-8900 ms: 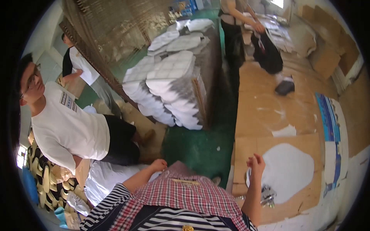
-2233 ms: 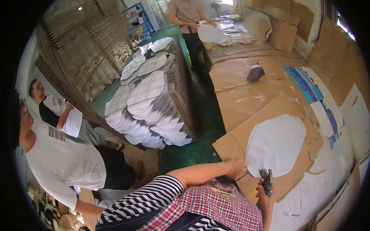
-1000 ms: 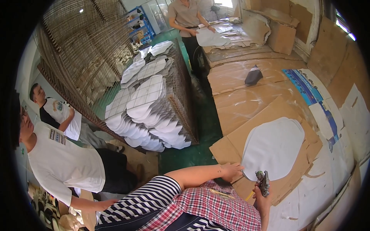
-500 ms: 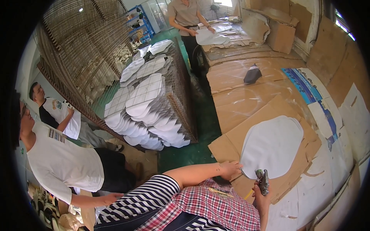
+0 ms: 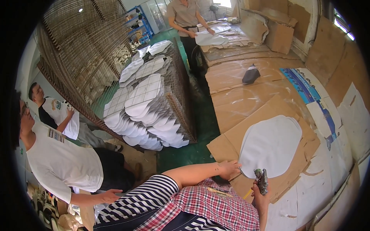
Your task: Apply adhesive to foam cushions and assemble them with fabric covers.
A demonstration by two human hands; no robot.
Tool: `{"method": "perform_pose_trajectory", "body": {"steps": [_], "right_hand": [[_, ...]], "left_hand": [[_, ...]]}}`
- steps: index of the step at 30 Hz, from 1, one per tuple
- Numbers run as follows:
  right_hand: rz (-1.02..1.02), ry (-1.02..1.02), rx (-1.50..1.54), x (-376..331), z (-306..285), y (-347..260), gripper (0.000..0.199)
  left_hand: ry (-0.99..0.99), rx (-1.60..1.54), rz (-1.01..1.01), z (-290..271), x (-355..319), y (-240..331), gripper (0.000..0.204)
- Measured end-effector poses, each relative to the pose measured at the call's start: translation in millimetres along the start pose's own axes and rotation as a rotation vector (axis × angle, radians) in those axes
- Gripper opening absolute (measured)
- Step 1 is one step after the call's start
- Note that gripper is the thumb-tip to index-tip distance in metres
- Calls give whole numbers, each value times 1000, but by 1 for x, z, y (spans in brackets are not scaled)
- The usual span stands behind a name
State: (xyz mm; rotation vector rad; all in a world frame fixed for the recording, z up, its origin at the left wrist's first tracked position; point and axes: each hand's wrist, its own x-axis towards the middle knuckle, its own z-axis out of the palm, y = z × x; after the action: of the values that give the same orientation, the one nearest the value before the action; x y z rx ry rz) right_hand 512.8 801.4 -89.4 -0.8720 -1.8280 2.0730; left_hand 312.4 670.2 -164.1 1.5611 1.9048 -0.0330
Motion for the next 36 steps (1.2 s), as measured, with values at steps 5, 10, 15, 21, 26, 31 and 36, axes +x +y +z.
{"method": "perform_pose_trajectory", "body": {"steps": [5,10,15,21,26,31,36], "right_hand": [[12,-6,-12,0,-2,3,27],[9,-8,-1,-1,0,0,27],[-6,-19,-21,-1,0,-1,26],[-15,-24,-27,1,-1,4,25],[-12,-26,-22,2,-1,6,24],[-1,-16,-15,2,0,4,23],[12,-53,-34,5,-3,9,45]], "left_hand": [[9,10,-3,2,1,0,42],[9,24,-6,5,3,-1,42],[45,5,-9,10,6,-4,51],[2,9,1,1,1,0,48],[47,12,-7,5,0,-1,51],[42,14,-8,6,1,-1,50],[47,18,-12,8,3,-2,50]]}}
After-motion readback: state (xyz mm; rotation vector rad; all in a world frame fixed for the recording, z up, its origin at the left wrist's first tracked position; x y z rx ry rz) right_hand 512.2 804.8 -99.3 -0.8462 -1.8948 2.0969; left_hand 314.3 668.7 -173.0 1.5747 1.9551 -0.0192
